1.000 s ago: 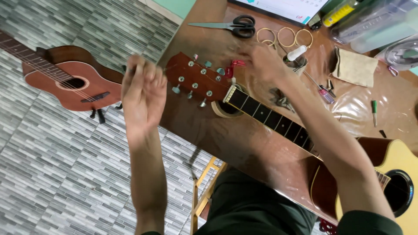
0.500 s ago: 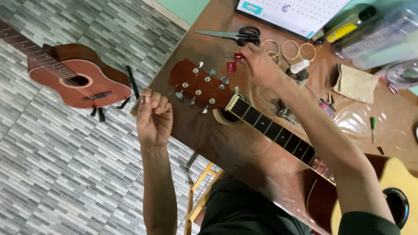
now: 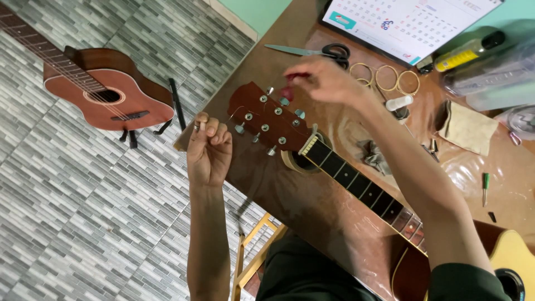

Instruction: The person is replacing a guitar string by uncoiling a new one, inserting it into the bridge, and threading it through the tuning peg.

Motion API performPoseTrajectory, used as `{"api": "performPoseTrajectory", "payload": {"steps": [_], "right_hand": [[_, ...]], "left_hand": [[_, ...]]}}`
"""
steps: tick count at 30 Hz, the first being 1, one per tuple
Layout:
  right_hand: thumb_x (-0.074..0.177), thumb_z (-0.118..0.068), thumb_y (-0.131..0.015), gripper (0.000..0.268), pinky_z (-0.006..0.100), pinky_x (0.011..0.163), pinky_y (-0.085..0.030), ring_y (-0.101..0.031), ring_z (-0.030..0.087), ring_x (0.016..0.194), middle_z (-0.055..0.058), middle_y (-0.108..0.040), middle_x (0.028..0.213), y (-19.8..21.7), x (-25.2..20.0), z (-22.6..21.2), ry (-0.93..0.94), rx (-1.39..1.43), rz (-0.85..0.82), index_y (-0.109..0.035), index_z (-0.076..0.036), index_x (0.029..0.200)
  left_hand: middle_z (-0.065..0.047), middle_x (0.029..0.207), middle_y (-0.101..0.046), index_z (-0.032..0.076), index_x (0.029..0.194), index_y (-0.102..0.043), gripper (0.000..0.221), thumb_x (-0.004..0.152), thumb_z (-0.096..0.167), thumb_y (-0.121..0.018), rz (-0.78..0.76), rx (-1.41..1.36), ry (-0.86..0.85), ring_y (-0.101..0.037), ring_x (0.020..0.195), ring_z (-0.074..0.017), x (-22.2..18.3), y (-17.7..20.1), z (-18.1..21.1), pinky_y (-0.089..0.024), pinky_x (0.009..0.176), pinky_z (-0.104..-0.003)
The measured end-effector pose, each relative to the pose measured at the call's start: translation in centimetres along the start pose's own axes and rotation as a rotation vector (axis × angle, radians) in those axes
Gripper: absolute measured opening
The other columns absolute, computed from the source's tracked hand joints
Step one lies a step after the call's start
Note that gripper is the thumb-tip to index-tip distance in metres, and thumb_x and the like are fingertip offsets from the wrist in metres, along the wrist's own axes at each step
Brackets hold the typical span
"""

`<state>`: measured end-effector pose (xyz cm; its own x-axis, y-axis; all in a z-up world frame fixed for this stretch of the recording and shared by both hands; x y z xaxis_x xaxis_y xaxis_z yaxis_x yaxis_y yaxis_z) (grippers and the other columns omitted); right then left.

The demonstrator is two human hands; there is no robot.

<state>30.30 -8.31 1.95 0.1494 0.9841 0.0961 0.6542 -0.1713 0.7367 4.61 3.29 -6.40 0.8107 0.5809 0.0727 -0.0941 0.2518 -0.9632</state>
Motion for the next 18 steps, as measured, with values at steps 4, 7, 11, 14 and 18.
{"api": "performPoseTrajectory", "payload": {"steps": [4,7,11,14,18], "right_hand": [[0.103,-0.015,-0.064,0.026,0.045,0.081,-0.055,-0.069,0.035,0.094,0.023,-0.072,0.107,1.3,0.0,1.1,-0.157,0.092,-0.062,-0.074,-0.011,0.127],[0.1,-0.009,-0.057,0.033,0.037,0.093,-0.053,-0.072,0.019,0.097,0.01,-0.076,0.125,0.2,0.9,0.1,-0.357,-0.059,-0.305,-0.07,-0.014,0.13],[0.102,-0.018,-0.063,0.029,0.046,0.099,-0.051,-0.068,0.031,0.109,0.015,-0.072,0.121,-1.5,2.6,1.6,-0.227,-0.016,-0.31,-0.071,-0.009,0.129],[0.099,-0.018,-0.071,0.026,0.044,0.089,-0.056,-0.071,0.034,0.1,0.019,-0.075,0.107,-2.9,2.6,4.6,-0.106,0.118,-0.262,-0.074,-0.005,0.121],[0.095,-0.017,-0.073,0.021,0.044,0.084,-0.056,-0.072,0.034,0.093,0.019,-0.075,0.099,-2.4,1.0,4.1,-0.122,0.098,-0.373,-0.076,-0.007,0.113]], "left_hand": [[0.002,0.089,-0.05,0.013,0.118,-0.046,0.008,0.11,0.012,-0.047,-0.006,0.009,0.002,-0.05,0.078,-0.0072,-0.1,-1.6,0.6,-0.043,0.075,-0.02],[0.0,0.089,-0.063,0.011,0.111,-0.062,0.007,0.109,0.012,-0.056,-0.023,-0.052,0.041,-0.056,0.077,-0.0083,0.3,-4.3,0.4,-0.047,0.076,-0.019],[-0.001,0.09,-0.06,0.01,0.116,-0.056,0.009,0.108,0.009,-0.053,-0.059,-0.061,0.021,-0.057,0.078,-0.0095,0.5,-2.6,-0.1,-0.047,0.076,-0.02],[0.0,0.09,-0.055,0.012,0.12,-0.048,0.011,0.108,0.013,-0.05,-0.079,-0.049,0.011,-0.055,0.079,-0.0092,1.3,-1.6,-0.8,-0.045,0.076,-0.021],[-0.002,0.094,-0.059,0.011,0.121,-0.049,0.012,0.109,0.013,-0.047,-0.14,-0.099,-0.006,-0.06,0.082,-0.0112,3.5,0.1,-1.4,-0.049,0.079,-0.023]]}}
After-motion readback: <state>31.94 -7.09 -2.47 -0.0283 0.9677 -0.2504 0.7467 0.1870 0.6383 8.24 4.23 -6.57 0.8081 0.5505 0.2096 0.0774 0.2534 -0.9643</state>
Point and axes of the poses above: each hand's wrist, its own x-axis towards the middle knuckle, its own y-axis out of the back of the hand, z = x × y, the point moved 6 cm from there along x, towards the middle knuckle
